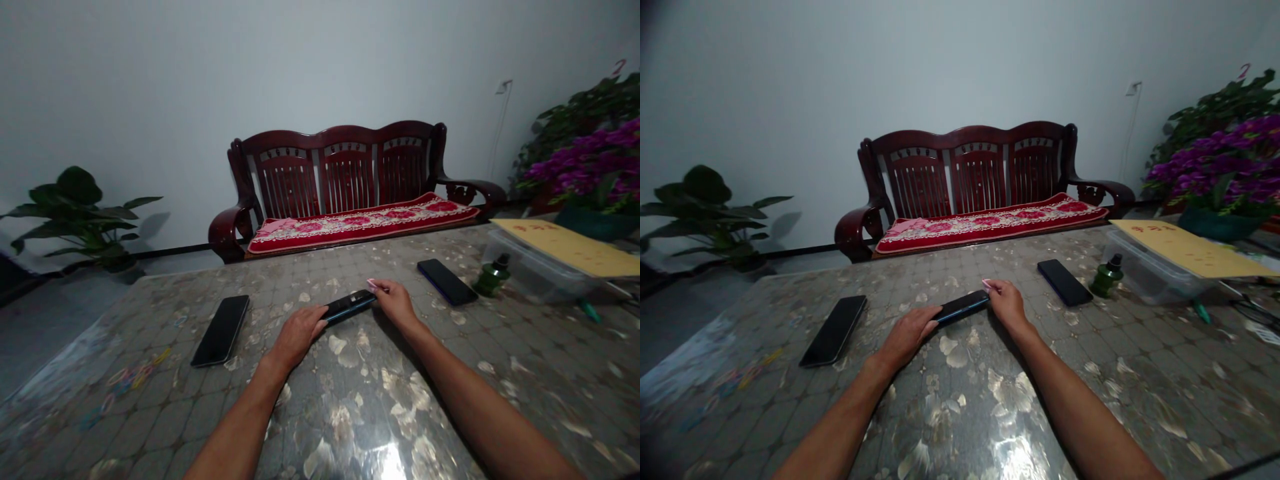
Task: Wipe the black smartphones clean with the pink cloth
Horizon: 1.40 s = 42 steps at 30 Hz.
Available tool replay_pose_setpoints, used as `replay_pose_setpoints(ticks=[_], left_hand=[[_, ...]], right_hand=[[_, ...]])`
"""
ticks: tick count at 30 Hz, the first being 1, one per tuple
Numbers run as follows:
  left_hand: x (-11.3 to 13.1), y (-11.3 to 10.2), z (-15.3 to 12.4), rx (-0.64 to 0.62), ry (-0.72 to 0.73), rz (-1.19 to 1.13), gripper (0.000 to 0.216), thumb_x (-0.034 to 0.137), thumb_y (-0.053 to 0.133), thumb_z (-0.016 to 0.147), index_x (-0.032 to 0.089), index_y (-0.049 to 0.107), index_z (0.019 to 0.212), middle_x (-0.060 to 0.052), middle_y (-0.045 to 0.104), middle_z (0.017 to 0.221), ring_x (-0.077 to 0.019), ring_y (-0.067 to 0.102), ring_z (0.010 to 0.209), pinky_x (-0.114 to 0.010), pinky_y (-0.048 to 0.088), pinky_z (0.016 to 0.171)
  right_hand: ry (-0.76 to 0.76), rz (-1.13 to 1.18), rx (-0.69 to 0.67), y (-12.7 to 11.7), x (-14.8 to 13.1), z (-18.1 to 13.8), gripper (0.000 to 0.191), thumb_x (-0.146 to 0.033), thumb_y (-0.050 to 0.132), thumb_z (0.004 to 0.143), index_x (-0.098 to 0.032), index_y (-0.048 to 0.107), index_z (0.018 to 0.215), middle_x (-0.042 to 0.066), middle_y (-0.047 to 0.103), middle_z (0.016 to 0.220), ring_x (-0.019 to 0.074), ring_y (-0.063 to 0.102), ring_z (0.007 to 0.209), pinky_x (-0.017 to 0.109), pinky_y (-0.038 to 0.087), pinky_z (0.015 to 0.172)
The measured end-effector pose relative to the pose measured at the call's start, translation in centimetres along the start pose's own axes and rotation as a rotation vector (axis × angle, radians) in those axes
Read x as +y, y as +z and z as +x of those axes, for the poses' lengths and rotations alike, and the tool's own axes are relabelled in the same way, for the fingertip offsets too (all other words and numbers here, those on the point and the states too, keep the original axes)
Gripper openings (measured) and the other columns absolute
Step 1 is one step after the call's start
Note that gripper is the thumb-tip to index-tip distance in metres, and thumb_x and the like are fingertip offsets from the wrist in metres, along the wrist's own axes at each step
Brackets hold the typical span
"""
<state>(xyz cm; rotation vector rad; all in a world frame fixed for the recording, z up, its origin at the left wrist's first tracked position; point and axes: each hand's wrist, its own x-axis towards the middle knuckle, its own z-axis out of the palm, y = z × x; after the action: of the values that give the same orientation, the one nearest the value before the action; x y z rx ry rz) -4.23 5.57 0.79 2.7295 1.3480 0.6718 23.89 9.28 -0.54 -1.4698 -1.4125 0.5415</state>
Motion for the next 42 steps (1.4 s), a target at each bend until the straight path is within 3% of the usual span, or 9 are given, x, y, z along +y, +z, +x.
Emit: replay_pose_setpoints(ticks=[8,13,20,23,26,30,35,42], left_hand=[[0.1,-0.3,0.0,0.015,-0.041,0.026,0.026,0.029,0.050,0.102,0.021,0.071,0.116,-0.005,0.077,0.107,-0.0198,0.073,0.096,-0.029,0.056,0.087],[-0.2,0.0,-0.2,0.122,0.014,0.031,0.030,0.035,0.047,0.104,0.021,0.072,0.109,-0.006,0.079,0.099,-0.0186,0.074,0.089,-0.026,0.057,0.080],[-0.5,0.6,-0.1,0.259,0.137,0.084,0.034,0.037,0.044,0.105,0.019,0.066,0.123,-0.009,0.078,0.104,-0.0189,0.075,0.086,-0.026,0.058,0.076],[-0.5,0.8,0.0,0.268,0.125,0.094,0.032,0.036,0.044,0.105,0.019,0.065,0.123,-0.009,0.078,0.105,-0.0185,0.075,0.087,-0.026,0.058,0.077],[-0.4,0.9,0.0,0.267,0.092,0.074,0.030,0.035,0.045,0.105,0.021,0.065,0.122,-0.008,0.077,0.106,-0.0185,0.075,0.090,-0.026,0.058,0.078],[-0.1,0.7,0.0,0.292,0.037,0.087,0.031,0.036,0.044,0.105,0.020,0.067,0.117,-0.008,0.078,0.101,-0.0195,0.075,0.085,-0.026,0.057,0.074],[0.2,0.4,0.1,0.274,-0.009,0.092,0.031,0.036,0.045,0.104,0.020,0.069,0.114,-0.008,0.078,0.096,-0.0201,0.075,0.082,-0.026,0.056,0.073],[0.4,0.3,0.1,0.246,-0.043,0.088,0.031,0.037,0.045,0.104,0.021,0.070,0.114,-0.008,0.078,0.097,-0.0201,0.075,0.082,-0.025,0.054,0.072]], right_hand=[[0.019,0.169,0.042,0.1,-1.1,0.4,0.027,-0.032,0.063,0.079,-0.022,0.080,0.098,0.008,0.078,0.103,0.0261,0.071,0.099,0.040,0.053,0.094],[0.050,0.207,0.022,-0.1,-1.7,0.4,0.030,-0.034,0.064,0.078,-0.020,0.080,0.098,0.010,0.077,0.103,0.0268,0.070,0.099,0.040,0.052,0.094],[0.055,0.224,0.006,0.0,-2.1,0.5,0.035,-0.037,0.064,0.080,-0.015,0.080,0.101,0.011,0.077,0.095,0.0251,0.069,0.085,0.036,0.054,0.079],[-0.043,0.147,0.064,-0.3,-2.7,0.1,0.031,-0.034,0.061,0.085,-0.015,0.079,0.101,0.011,0.075,0.094,0.0245,0.068,0.088,0.036,0.053,0.083],[-0.250,-0.026,0.140,-0.9,-3.6,-0.6,0.030,-0.027,0.053,0.091,-0.018,0.078,0.105,0.009,0.071,0.097,0.0226,0.066,0.093,0.033,0.051,0.087],[-0.446,-0.253,0.130,-1.5,-4.3,-1.5,0.033,-0.014,0.049,0.091,-0.021,0.076,0.108,0.007,0.065,0.092,0.0203,0.062,0.087,0.030,0.049,0.081],[-0.521,-0.367,0.094,-1.5,-4.1,-1.9,0.032,-0.009,0.050,0.089,-0.021,0.074,0.107,0.006,0.062,0.088,0.0208,0.058,0.086,0.030,0.047,0.080],[-0.564,-0.338,0.017,-0.4,-4.9,-2.9,0.035,-0.007,0.051,0.088,-0.022,0.071,0.112,0.007,0.063,0.093,0.0212,0.058,0.088,0.030,0.048,0.080]])
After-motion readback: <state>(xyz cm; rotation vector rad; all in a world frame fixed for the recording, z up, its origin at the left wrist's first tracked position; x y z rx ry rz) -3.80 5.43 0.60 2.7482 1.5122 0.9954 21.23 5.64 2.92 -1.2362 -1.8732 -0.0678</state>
